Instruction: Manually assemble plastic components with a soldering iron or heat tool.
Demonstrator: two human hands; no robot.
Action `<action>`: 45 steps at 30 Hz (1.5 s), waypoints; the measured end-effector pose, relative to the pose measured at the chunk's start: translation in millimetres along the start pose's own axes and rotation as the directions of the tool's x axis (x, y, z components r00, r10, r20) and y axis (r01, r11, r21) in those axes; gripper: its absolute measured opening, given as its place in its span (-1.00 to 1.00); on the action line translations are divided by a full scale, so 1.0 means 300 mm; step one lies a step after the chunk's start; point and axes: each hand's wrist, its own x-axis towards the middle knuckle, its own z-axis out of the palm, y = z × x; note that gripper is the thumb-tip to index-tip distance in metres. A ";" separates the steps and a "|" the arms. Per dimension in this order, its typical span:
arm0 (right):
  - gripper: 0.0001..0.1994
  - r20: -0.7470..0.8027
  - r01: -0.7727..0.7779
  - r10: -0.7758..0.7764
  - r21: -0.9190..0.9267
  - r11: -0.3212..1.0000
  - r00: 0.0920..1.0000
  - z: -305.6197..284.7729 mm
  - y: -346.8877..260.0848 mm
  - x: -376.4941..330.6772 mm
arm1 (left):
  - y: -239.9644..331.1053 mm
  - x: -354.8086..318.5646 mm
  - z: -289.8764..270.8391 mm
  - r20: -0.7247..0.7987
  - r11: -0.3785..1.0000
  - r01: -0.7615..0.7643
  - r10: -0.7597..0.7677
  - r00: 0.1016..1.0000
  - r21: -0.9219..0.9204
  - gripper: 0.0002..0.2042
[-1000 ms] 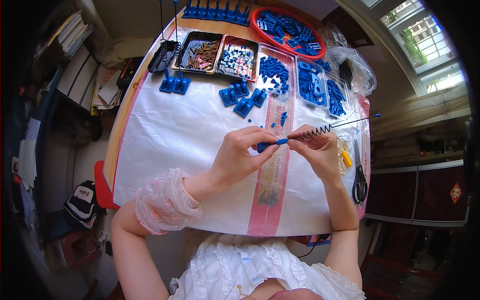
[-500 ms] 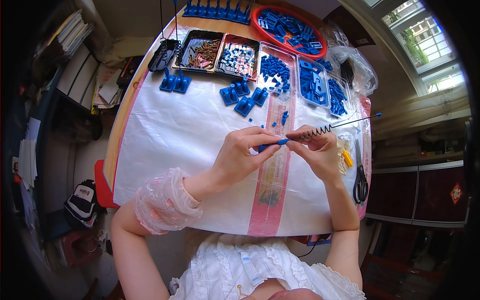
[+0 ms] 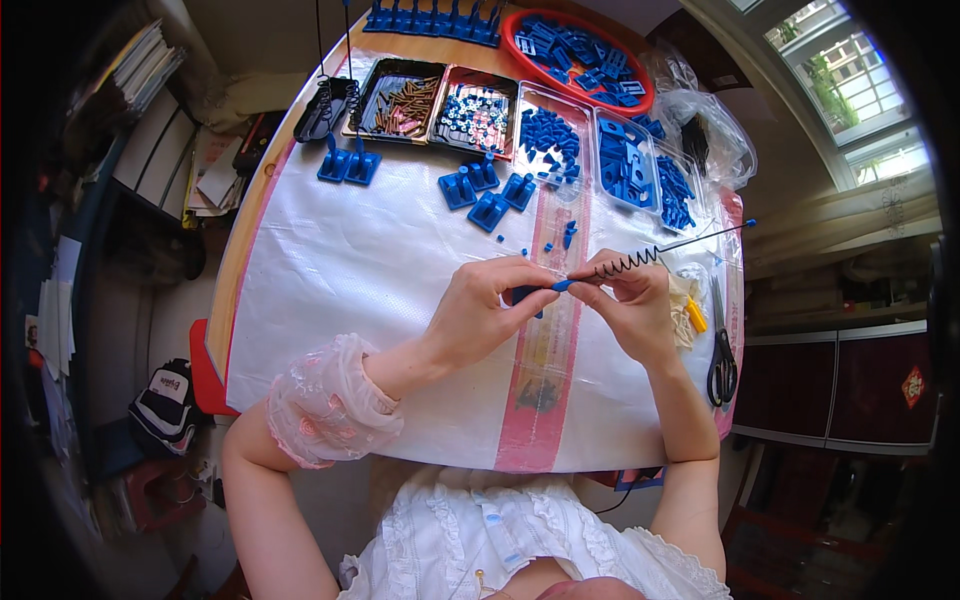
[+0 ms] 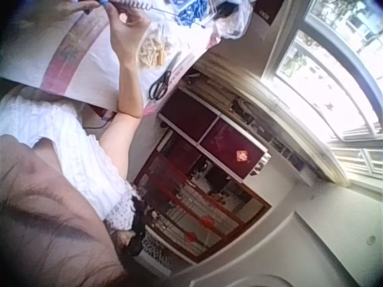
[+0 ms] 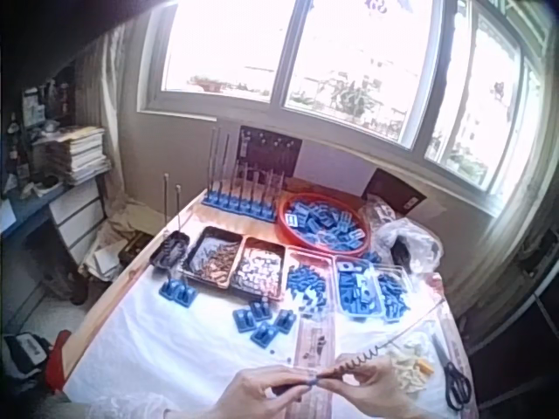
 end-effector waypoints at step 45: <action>-0.92 -0.111 -0.202 0.273 0.425 0.882 0.956 0.074 0.075 -0.230 | 0.021 -0.007 -0.001 0.514 0.826 0.544 -0.406 0.756 -0.149 -0.81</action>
